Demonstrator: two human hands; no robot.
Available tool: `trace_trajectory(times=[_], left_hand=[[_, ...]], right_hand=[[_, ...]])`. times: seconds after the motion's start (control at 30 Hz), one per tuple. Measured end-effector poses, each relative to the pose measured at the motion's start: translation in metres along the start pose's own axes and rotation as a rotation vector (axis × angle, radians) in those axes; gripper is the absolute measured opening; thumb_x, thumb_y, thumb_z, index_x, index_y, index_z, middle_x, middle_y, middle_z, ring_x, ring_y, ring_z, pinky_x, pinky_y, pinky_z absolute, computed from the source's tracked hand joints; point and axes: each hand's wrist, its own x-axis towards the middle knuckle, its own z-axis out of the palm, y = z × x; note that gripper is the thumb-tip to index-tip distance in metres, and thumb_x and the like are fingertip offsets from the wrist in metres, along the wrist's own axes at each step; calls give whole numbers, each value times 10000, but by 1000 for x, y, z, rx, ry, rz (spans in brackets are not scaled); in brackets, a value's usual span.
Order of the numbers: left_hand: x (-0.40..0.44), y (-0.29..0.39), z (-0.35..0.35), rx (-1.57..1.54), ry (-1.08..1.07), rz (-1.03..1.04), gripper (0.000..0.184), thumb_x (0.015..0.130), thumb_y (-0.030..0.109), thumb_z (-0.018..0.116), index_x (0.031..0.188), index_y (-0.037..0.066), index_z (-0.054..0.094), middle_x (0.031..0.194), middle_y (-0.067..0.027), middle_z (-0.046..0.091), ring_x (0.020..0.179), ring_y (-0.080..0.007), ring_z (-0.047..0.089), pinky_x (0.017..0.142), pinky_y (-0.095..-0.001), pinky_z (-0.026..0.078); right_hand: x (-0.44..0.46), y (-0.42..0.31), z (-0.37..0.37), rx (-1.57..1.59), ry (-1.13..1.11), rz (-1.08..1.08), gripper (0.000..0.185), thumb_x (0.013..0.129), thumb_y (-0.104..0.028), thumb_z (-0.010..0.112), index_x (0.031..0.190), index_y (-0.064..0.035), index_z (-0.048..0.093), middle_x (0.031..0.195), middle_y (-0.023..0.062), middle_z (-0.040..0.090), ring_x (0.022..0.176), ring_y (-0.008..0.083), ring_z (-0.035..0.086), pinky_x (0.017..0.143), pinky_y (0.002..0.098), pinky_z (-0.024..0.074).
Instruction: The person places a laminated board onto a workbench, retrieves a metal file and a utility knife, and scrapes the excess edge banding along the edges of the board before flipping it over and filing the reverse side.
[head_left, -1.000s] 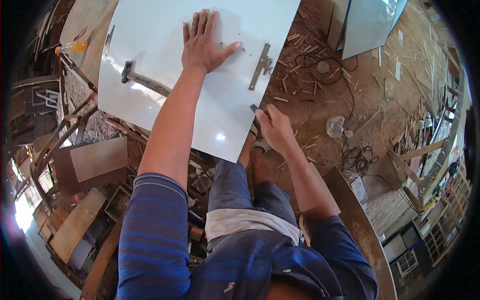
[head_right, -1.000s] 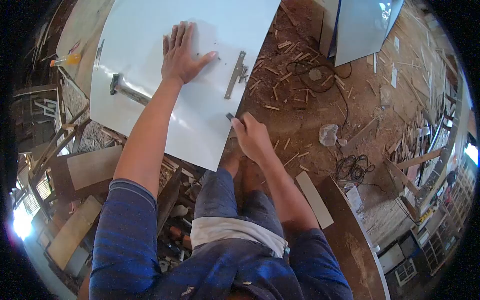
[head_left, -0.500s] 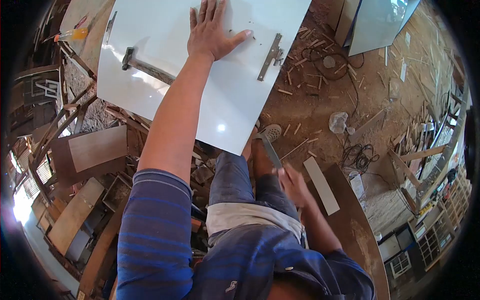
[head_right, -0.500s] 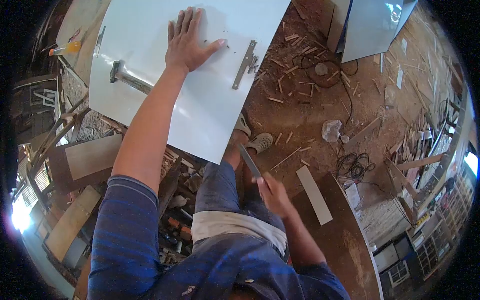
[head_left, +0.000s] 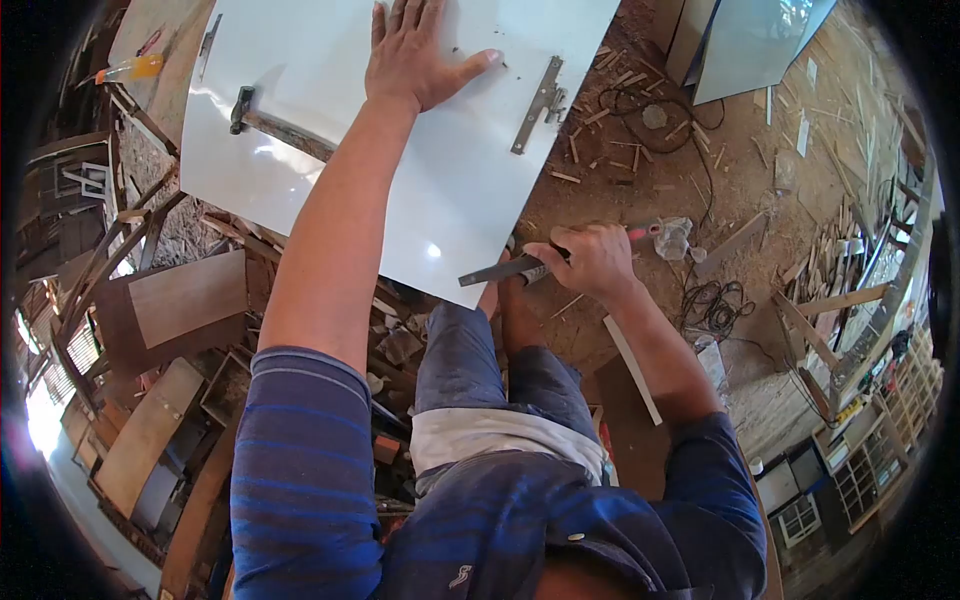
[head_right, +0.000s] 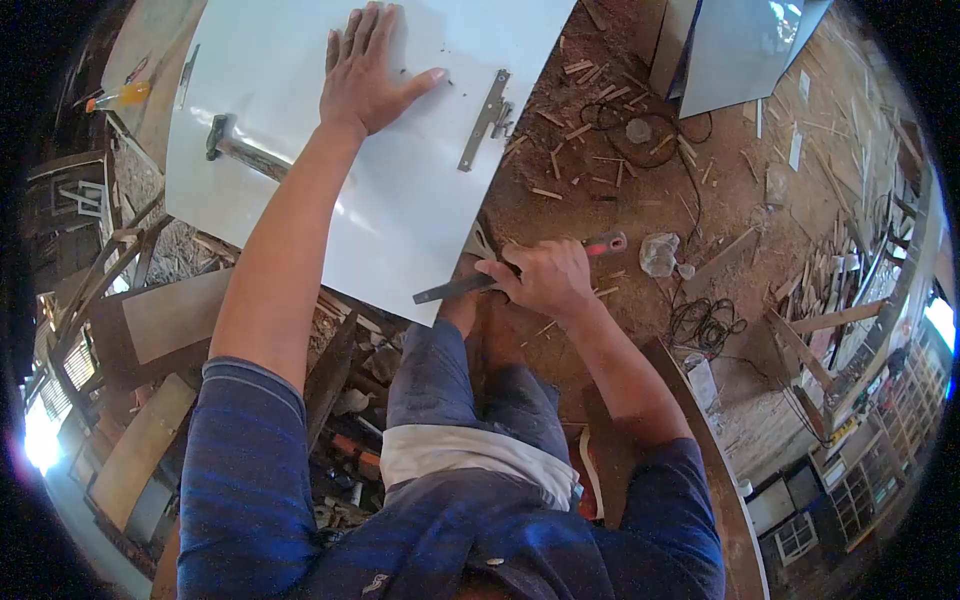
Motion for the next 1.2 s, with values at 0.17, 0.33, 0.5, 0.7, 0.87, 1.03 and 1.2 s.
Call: trace_trajectory(times=[0.17, 0.33, 0.5, 0.7, 0.87, 1.03, 1.2], left_hand=[[0, -3, 0, -19, 28, 10, 1225, 883, 681, 729, 1746, -5, 194, 1826, -229, 190, 1715, -364, 113, 1403, -511, 60], [2, -5, 4, -10, 33, 9, 1229, 884, 687, 725, 1748, -1, 185, 1825, -231, 192, 1715, -365, 112, 1404, -510, 61], [3, -5, 3, 7, 45, 32, 1229, 885, 692, 720, 1748, -2, 187, 1824, -233, 194, 1715, -363, 111, 1403, -511, 62], [0, -6, 6, -2, 27, 16, 1248, 876, 710, 725, 1748, -2, 186, 1827, -231, 184, 1716, -362, 108, 1402, -514, 59], [2, -8, 7, 7, 50, 29, 1257, 868, 716, 727, 1749, -1, 187, 1825, -230, 192, 1715, -362, 111, 1402, -516, 60], [3, -7, 5, -5, 46, 25, 1251, 869, 714, 727, 1748, 2, 192, 1826, -229, 190, 1715, -362, 113, 1401, -519, 61], [1, -5, 4, 5, 33, 22, 1245, 873, 708, 726, 1749, 5, 188, 1828, -226, 180, 1715, -362, 105, 1403, -516, 55]], right_hand=[[-23, -10, -2, 10, 29, -83, 584, 1027, -664, 645, 893, -102, 733, 654, 168, 688, 622, 414, 721, 556, 528, 546], [-14, -15, -3, 7, -62, 39, 583, 1037, -661, 624, 943, -96, 733, 721, 180, 722, 700, 435, 741, 636, 553, 567], [37, -23, -15, -23, 19, 18, 545, 1011, -643, 671, 931, -109, 747, 699, 166, 709, 682, 432, 728, 652, 552, 560], [-23, -6, -17, -59, -78, -4, 530, 984, -644, 707, 900, -124, 758, 648, 156, 684, 632, 418, 709, 604, 540, 540], [34, -20, -4, -43, 50, -8, 560, 993, -689, 661, 909, -146, 767, 614, 172, 677, 604, 409, 718, 580, 538, 549], [-3, -5, -27, -22, -41, -32, 522, 984, -632, 718, 846, -129, 747, 583, 149, 641, 577, 414, 679, 562, 516, 512], [30, -5, -12, -58, 24, -20, 548, 989, -663, 688, 871, -133, 759, 607, 158, 659, 598, 416, 694, 574, 528, 520]])
